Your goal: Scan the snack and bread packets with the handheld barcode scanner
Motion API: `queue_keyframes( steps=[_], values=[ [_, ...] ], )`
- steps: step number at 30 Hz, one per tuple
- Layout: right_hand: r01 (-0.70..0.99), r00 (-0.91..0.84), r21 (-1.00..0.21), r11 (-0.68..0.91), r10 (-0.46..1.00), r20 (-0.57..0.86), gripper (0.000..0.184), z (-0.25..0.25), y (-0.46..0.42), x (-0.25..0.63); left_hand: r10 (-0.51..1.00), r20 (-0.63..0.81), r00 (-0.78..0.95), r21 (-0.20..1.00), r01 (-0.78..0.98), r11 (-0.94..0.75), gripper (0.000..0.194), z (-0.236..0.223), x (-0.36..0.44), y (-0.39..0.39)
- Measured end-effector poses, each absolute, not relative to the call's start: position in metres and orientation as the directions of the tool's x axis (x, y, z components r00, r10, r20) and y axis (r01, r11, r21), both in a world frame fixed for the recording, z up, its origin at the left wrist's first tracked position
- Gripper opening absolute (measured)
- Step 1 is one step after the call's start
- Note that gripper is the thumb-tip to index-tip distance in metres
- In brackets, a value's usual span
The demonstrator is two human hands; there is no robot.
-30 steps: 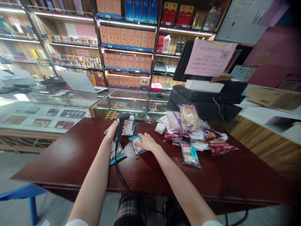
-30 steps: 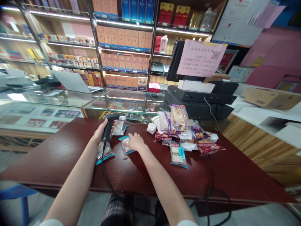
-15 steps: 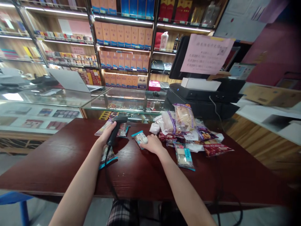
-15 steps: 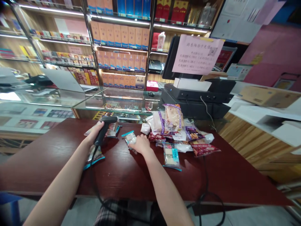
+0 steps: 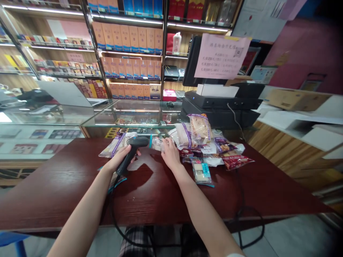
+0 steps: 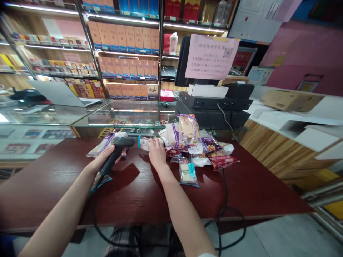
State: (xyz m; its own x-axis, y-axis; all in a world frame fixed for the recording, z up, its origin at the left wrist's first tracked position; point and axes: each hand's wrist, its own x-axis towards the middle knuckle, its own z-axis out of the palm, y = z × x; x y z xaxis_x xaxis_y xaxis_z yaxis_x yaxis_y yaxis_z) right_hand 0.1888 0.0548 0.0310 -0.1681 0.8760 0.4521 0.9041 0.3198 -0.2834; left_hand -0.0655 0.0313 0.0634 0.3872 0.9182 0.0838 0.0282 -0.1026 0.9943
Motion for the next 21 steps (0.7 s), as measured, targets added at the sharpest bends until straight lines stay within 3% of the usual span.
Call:
queue_keyframes(
  steps=[4,9,15,21],
  values=[
    [0.909,-0.186,-0.265,0.322,0.881,0.436,0.060,0.023,0.059,0.187,0.931,0.133,0.340,0.991,-0.049,-0.124,0.064,0.058,-0.060,0.032],
    [0.915,-0.187,-0.254,0.315,0.886,0.424,0.060,0.021,0.060,0.187,0.940,0.080,0.332,0.997,-0.016,-0.079,0.058,0.049,-0.052,0.034],
    [0.928,-0.200,-0.220,0.302,0.899,0.390,0.058,0.023,0.057,0.187,0.932,0.003,0.362,0.995,0.095,-0.040,0.065,0.047,-0.045,0.033],
    [0.936,-0.196,-0.197,0.291,0.899,0.392,0.055,0.022,0.058,0.186,0.937,0.045,0.347,0.995,0.066,-0.072,0.071,0.045,-0.043,0.037]
  ],
)
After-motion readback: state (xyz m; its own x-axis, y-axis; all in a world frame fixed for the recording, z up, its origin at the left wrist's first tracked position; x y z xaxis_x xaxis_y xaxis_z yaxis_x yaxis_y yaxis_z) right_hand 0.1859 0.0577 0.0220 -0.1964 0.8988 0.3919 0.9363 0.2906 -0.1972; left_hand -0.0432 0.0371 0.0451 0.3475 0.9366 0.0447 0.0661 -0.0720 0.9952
